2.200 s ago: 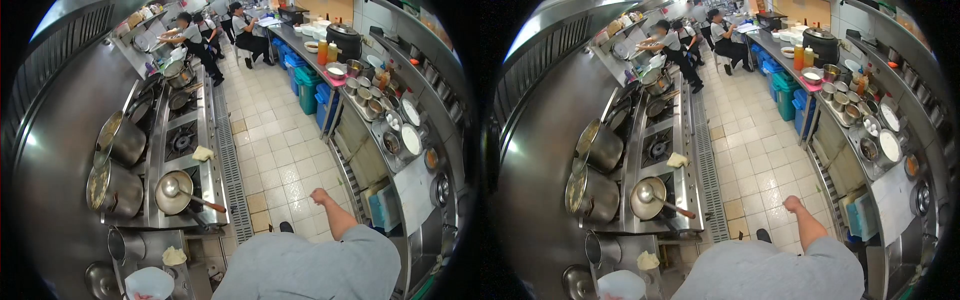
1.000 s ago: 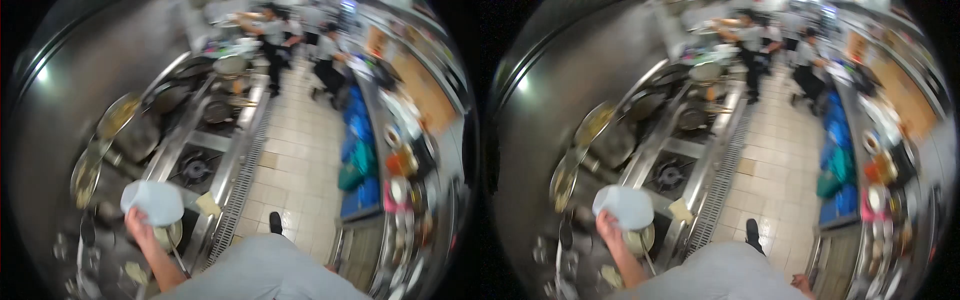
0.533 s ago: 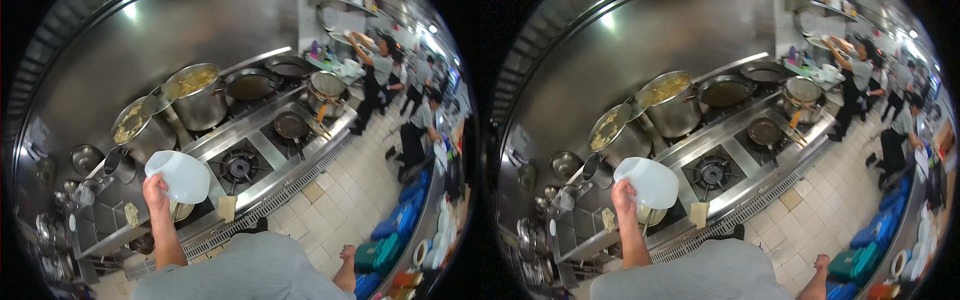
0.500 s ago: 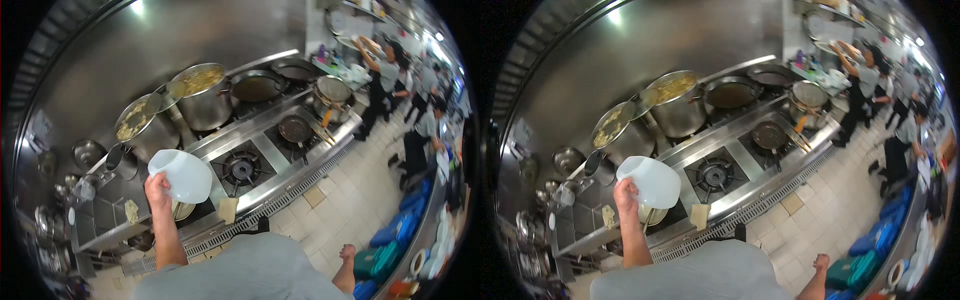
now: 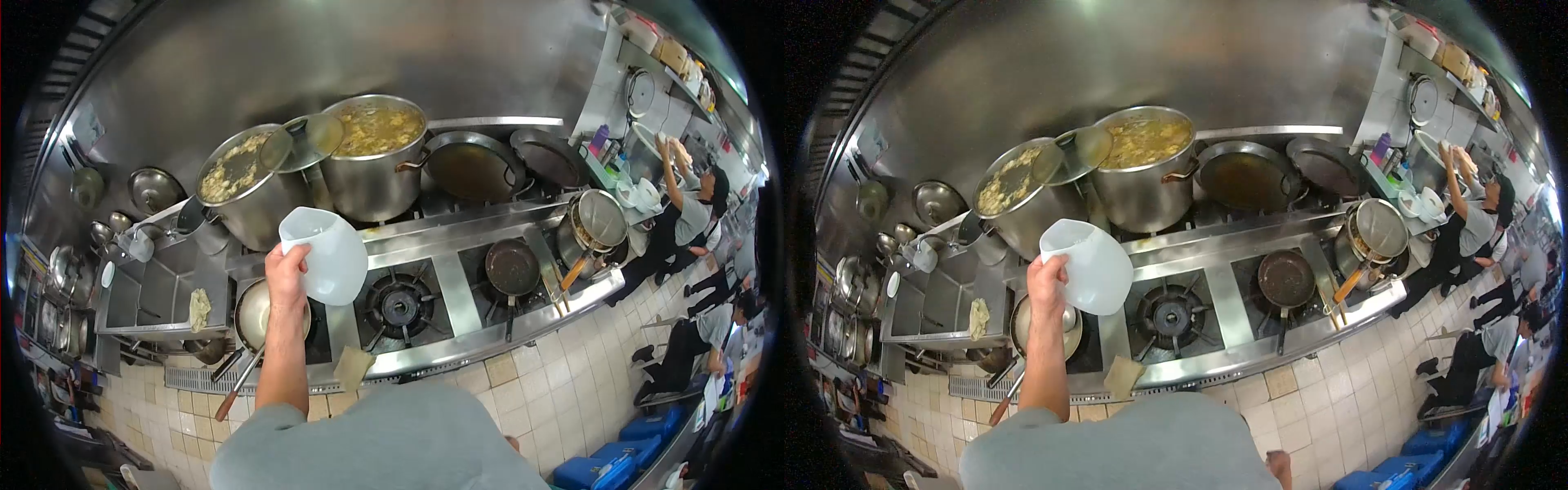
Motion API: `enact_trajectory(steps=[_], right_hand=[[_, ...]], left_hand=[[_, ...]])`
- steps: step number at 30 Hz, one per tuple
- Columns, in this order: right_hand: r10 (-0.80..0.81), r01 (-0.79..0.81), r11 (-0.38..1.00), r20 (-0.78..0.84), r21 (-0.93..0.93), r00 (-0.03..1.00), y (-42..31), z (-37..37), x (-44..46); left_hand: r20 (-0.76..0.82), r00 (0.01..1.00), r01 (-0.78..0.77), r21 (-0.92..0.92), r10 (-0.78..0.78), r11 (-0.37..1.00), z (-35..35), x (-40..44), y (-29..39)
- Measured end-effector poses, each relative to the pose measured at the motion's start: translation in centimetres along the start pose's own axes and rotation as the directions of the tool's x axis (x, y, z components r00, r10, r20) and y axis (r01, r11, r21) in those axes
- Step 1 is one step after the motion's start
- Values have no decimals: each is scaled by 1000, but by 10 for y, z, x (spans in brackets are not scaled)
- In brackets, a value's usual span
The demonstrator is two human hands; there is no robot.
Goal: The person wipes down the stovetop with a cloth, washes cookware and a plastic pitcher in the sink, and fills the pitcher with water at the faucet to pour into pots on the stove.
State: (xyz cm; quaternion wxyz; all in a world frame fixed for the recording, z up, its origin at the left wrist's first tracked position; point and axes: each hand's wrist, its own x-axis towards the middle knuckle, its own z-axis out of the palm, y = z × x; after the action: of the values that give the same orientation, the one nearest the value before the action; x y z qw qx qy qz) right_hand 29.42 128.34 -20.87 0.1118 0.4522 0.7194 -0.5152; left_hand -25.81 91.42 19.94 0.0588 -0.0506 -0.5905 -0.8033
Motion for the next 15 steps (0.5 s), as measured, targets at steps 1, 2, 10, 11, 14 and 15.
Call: enact_trajectory(steps=[1, 2, 10, 11, 14, 15], right_hand=[[18, -18, 1000, 15, -17, 1000, 8, -6, 5], [39, -39, 999, 24, -21, 999, 16, -14, 11], [289, -289, 953, 14, 89, 957, 84, -90, 99], [339, -337, 933, 8, 123, 941, 93, -99, 117], [523, -509, 802, 45, 311, 851, 118, -132, 184], [469, -489, 755, 161, 437, 868, 143, -150, 220]], left_hand=[[-19, 1000, -4, -8, 3, 1000, 13, 4, 4], [-42, 999, -5, -17, 4, 1000, 25, 8, 5], [-60, 996, -51, 161, 61, 986, 110, 47, 18], [-75, 996, -43, 183, 57, 982, 122, 53, 21], [-66, 996, -35, 297, 57, 954, 157, 69, 28], [-49, 996, -49, 338, 69, 940, 165, 77, 26]])
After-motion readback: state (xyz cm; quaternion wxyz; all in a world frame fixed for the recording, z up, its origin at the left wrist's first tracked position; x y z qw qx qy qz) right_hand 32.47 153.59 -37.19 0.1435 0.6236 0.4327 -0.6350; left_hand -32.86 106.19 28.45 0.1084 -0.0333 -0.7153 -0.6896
